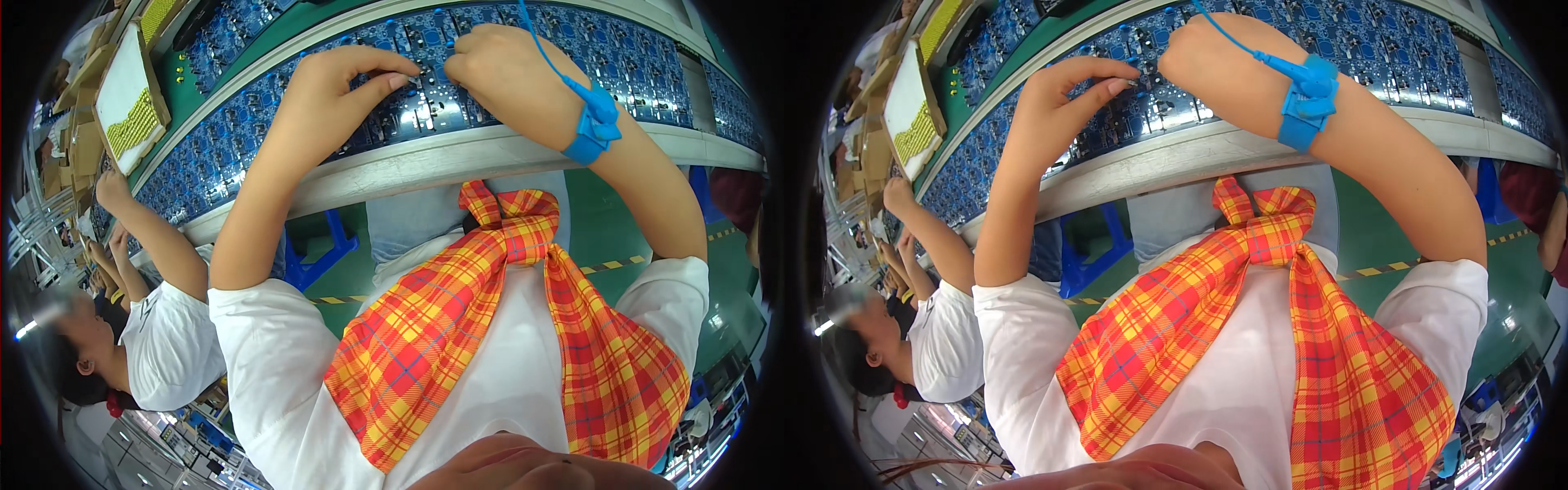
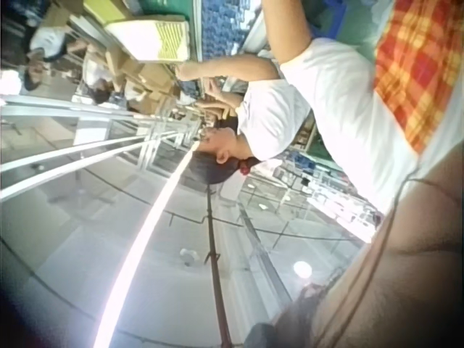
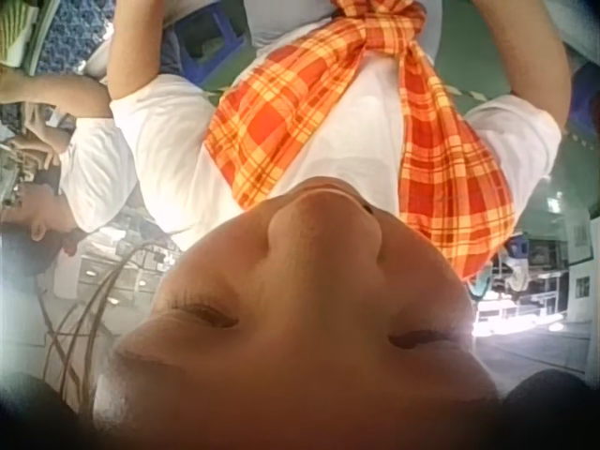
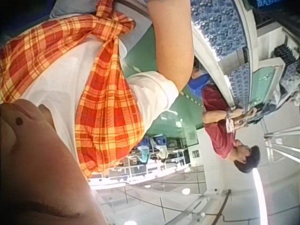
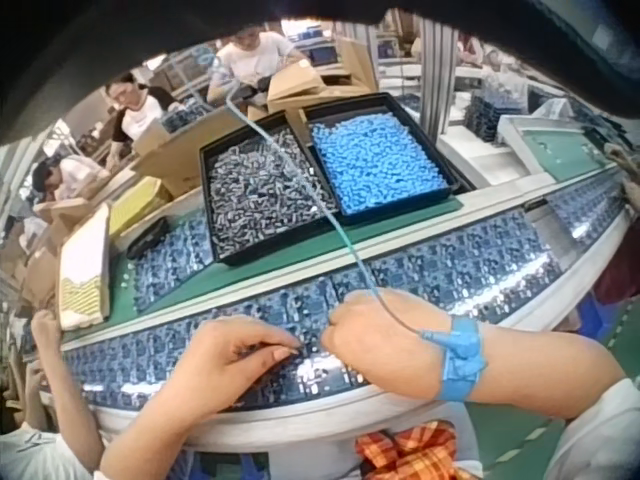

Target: The person assembles circuit boards along an assembly line by picking electronic components from containers and inserting them into the circuit boards by hand.

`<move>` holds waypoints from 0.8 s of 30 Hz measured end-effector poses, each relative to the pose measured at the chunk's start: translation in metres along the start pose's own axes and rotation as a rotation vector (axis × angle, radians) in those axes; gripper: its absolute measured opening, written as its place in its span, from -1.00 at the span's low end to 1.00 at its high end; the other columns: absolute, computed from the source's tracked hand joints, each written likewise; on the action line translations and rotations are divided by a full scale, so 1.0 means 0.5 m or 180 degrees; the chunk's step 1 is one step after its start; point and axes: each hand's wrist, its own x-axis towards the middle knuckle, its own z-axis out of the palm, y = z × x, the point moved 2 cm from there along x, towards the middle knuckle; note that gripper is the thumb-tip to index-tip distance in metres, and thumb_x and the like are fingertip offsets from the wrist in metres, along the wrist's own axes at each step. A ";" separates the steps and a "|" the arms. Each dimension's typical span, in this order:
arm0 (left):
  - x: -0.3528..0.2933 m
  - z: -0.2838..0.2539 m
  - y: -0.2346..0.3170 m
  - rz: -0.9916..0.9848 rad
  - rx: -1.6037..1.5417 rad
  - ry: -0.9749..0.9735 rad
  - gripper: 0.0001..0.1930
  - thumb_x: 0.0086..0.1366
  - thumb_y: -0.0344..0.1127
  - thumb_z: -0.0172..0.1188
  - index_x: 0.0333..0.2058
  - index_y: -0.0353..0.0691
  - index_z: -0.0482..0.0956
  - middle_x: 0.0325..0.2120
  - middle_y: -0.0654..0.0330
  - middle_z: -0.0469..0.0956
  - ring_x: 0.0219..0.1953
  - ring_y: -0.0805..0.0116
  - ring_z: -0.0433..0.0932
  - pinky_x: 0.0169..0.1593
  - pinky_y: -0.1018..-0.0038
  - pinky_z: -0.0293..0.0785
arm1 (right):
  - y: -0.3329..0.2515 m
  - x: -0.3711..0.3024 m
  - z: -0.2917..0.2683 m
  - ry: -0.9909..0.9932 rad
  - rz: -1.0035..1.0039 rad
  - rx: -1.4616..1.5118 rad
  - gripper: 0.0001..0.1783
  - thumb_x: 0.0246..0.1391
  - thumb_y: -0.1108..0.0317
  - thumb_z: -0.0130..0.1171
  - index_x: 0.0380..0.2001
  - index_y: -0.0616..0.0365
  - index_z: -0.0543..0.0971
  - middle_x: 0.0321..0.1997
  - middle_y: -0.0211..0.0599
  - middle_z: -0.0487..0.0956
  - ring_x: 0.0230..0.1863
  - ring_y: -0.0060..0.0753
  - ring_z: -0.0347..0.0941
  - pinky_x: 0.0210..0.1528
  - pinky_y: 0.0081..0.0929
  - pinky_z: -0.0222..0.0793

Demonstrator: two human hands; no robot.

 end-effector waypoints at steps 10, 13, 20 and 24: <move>-0.003 0.007 0.019 0.0055 0.0093 -0.0054 -0.83 0.28 -0.38 0.30 -0.17 -0.23 0.75 -0.28 0.07 0.72 -0.22 0.12 0.69 -0.12 0.35 0.57 | 0.006 0.003 0.013 0.0058 -0.0028 -0.0051 -0.87 -0.06 0.48 0.29 -0.36 0.15 0.63 -0.33 -0.22 0.59 -0.11 -0.10 0.57 0.01 -0.26 0.54; -0.005 0.011 0.029 0.0155 0.0228 -0.0302 -0.86 0.29 -0.43 0.31 -0.19 -0.27 0.75 -0.24 0.14 0.72 -0.14 0.25 0.64 -0.01 0.40 0.51 | 0.007 0.004 0.014 0.0094 -0.0082 -0.0124 -0.87 -0.07 0.47 0.30 -0.36 0.14 0.63 -0.33 -0.22 0.59 -0.11 -0.11 0.58 0.00 -0.26 0.55; -0.001 0.016 0.029 0.0520 0.0356 -0.0091 -0.88 0.24 -0.41 0.31 -0.25 -0.23 0.74 -0.31 0.08 0.71 -0.24 0.09 0.66 -0.13 0.30 0.54 | 0.017 0.024 -0.027 -0.0504 -0.0201 0.0160 -0.88 0.04 0.47 0.28 -0.31 0.22 0.66 -0.30 -0.10 0.67 -0.21 -0.13 0.65 -0.22 -0.29 0.56; -0.001 0.017 0.027 0.0432 0.0338 0.0002 -0.88 0.24 -0.41 0.31 -0.25 -0.22 0.74 -0.31 0.11 0.72 -0.24 0.10 0.66 -0.15 0.32 0.55 | 0.011 0.028 -0.048 -0.0631 -0.0188 0.0254 -0.85 0.05 0.42 0.26 -0.29 0.21 0.65 -0.34 -0.06 0.68 -0.22 0.06 0.63 -0.19 -0.17 0.56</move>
